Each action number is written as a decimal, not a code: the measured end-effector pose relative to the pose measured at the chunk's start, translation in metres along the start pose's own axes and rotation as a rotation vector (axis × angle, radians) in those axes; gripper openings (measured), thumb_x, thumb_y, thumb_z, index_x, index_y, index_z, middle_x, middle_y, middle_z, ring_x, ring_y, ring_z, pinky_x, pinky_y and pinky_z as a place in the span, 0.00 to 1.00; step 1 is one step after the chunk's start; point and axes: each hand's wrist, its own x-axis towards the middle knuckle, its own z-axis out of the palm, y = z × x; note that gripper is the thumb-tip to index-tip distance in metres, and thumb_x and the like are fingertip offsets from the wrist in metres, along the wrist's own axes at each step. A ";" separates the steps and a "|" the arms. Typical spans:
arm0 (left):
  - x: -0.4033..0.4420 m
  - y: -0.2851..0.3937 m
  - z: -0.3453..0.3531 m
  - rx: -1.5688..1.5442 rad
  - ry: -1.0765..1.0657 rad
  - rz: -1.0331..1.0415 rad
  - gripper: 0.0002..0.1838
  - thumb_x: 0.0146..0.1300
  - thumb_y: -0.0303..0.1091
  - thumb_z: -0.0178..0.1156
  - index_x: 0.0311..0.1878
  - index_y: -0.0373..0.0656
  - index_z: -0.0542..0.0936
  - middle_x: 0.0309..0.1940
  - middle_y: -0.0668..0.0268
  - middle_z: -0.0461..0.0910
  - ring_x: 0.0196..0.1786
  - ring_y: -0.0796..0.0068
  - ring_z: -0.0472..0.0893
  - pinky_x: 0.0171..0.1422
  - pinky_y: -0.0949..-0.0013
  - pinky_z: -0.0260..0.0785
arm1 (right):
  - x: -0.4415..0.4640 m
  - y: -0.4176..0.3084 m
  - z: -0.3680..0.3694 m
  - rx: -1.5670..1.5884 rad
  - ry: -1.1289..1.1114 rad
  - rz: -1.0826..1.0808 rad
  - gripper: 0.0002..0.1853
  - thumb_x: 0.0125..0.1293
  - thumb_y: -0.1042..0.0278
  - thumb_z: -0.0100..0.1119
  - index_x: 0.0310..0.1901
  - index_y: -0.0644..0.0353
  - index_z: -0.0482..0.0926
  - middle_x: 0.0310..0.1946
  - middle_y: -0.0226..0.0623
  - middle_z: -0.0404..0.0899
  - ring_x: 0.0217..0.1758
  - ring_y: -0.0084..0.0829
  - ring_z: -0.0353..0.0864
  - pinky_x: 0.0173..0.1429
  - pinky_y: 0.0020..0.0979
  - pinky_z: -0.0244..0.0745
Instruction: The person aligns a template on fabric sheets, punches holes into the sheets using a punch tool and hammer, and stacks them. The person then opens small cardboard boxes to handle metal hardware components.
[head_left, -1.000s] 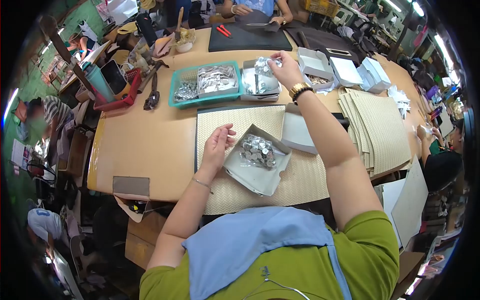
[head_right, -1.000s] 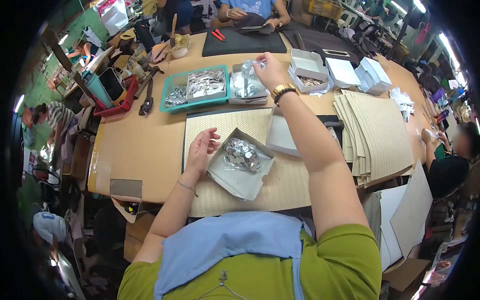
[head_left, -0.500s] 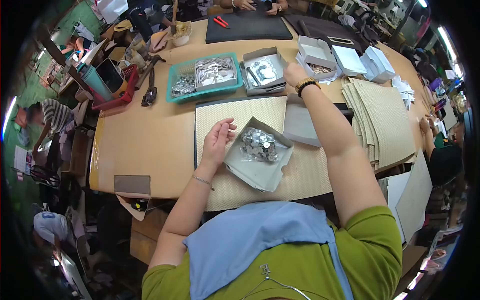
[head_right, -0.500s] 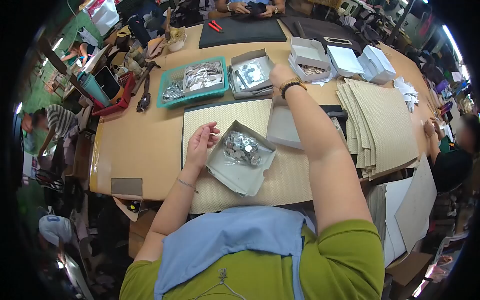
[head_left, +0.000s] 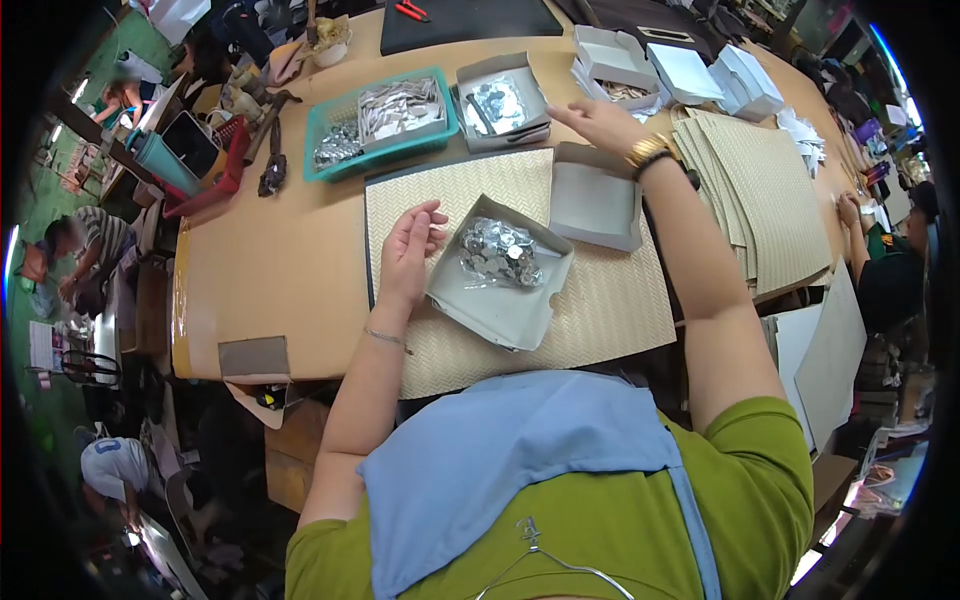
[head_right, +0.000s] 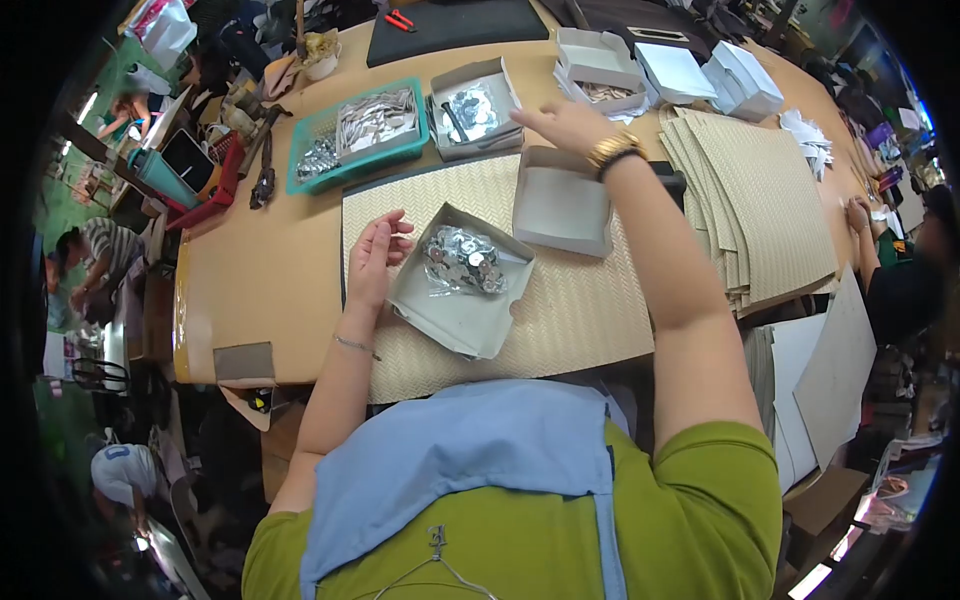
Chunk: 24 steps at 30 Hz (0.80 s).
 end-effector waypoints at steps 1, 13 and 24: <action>-0.001 0.004 0.001 -0.002 -0.002 -0.015 0.18 0.75 0.43 0.47 0.58 0.41 0.76 0.43 0.70 0.80 0.38 0.88 0.75 0.43 0.83 0.66 | -0.015 0.009 -0.006 0.000 -0.055 -0.009 0.41 0.61 0.31 0.49 0.57 0.67 0.76 0.53 0.53 0.78 0.57 0.49 0.78 0.63 0.40 0.70; -0.012 0.033 0.015 0.376 -0.187 0.075 0.28 0.63 0.40 0.63 0.62 0.36 0.71 0.47 0.59 0.78 0.44 0.78 0.77 0.50 0.74 0.70 | -0.085 0.077 -0.006 0.138 0.246 0.005 0.15 0.69 0.61 0.51 0.46 0.65 0.75 0.37 0.50 0.80 0.40 0.45 0.81 0.47 0.40 0.73; -0.009 0.052 0.026 0.734 -0.272 -0.019 0.37 0.56 0.42 0.68 0.66 0.35 0.67 0.54 0.47 0.75 0.59 0.55 0.75 0.63 0.62 0.67 | -0.131 -0.015 0.008 0.603 -0.046 -0.226 0.16 0.68 0.60 0.56 0.50 0.62 0.74 0.31 0.41 0.82 0.32 0.28 0.81 0.36 0.31 0.75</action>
